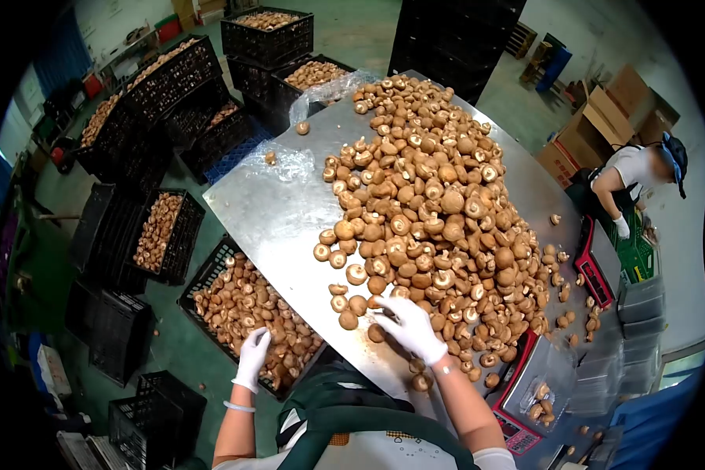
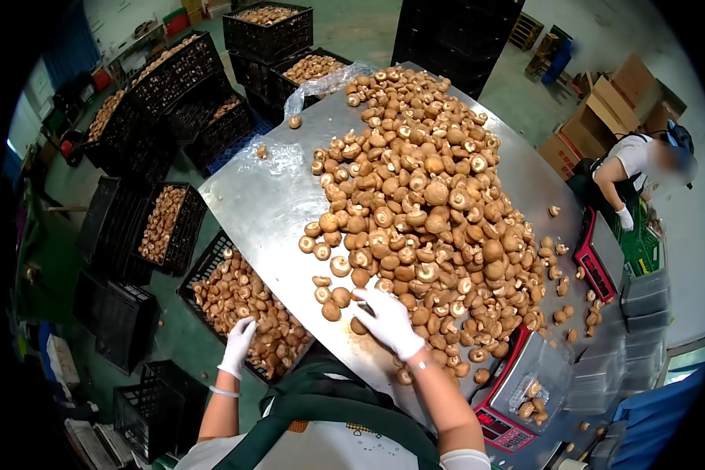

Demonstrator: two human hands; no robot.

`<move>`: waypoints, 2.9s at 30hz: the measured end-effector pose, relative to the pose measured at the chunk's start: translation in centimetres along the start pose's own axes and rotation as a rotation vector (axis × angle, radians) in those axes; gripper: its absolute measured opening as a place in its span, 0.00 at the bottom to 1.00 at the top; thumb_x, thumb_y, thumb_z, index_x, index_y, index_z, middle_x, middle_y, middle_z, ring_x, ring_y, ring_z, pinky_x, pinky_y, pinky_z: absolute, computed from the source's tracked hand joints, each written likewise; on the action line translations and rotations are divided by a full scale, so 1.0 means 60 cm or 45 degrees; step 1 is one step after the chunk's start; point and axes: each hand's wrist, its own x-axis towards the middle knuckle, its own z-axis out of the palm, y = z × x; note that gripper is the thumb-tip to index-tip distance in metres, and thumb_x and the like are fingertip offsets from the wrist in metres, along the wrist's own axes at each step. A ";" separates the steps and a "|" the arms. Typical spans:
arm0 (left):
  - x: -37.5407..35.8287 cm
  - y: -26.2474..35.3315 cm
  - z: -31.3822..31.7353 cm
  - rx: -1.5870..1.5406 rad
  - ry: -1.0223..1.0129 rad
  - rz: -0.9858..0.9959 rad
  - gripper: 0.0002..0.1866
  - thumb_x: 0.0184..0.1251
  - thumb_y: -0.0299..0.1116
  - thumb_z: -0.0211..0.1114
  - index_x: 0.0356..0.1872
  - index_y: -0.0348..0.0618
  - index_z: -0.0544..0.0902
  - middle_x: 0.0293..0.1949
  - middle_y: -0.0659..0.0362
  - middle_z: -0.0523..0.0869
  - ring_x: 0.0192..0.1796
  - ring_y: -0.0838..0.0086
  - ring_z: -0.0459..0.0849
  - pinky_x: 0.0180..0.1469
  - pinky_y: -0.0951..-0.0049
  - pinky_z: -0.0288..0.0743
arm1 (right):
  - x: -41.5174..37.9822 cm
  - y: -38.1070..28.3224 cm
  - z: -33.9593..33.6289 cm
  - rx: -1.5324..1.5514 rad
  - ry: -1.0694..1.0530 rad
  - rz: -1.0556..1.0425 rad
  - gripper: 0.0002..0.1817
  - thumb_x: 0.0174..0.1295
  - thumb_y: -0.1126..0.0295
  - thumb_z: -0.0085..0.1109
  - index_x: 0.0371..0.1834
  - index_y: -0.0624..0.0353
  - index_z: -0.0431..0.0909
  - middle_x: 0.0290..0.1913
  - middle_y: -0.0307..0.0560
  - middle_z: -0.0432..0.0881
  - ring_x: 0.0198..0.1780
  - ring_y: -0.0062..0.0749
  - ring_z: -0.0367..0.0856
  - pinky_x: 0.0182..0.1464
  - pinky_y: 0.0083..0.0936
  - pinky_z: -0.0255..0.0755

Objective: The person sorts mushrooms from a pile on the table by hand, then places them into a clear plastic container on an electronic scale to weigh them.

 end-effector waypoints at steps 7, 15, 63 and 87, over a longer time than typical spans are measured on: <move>0.067 0.094 0.022 -0.187 -0.126 0.344 0.17 0.73 0.30 0.59 0.60 0.34 0.77 0.54 0.53 0.83 0.57 0.71 0.81 0.60 0.72 0.74 | 0.181 0.053 0.154 -0.787 0.123 -0.213 0.14 0.55 0.69 0.60 0.46 0.57 0.77 0.38 0.48 0.77 0.40 0.46 0.78 0.42 0.40 0.75; 0.159 0.214 0.097 -0.312 -0.219 0.557 0.18 0.70 0.27 0.61 0.59 0.33 0.76 0.51 0.50 0.81 0.57 0.66 0.82 0.58 0.69 0.76 | 0.081 0.019 0.043 0.756 0.024 0.382 0.23 0.64 0.65 0.58 0.63 0.57 0.74 0.53 0.46 0.80 0.54 0.33 0.79 0.54 0.31 0.75; 0.254 0.230 0.062 -1.021 -0.465 0.092 0.19 0.80 0.39 0.48 0.46 0.33 0.81 0.42 0.53 0.85 0.42 0.71 0.84 0.47 0.74 0.78 | 0.284 0.039 0.070 -0.077 -0.042 0.112 0.22 0.58 0.61 0.64 0.56 0.53 0.77 0.49 0.51 0.80 0.44 0.41 0.84 0.44 0.40 0.78; 0.241 0.302 0.281 0.458 -0.536 1.325 0.25 0.60 0.23 0.62 0.61 0.46 0.77 0.55 0.51 0.78 0.50 0.56 0.80 0.53 0.62 0.77 | 0.037 0.078 0.053 2.726 0.323 0.441 0.29 0.75 0.51 0.42 0.69 0.63 0.64 0.68 0.57 0.71 0.53 0.36 0.79 0.30 0.18 0.73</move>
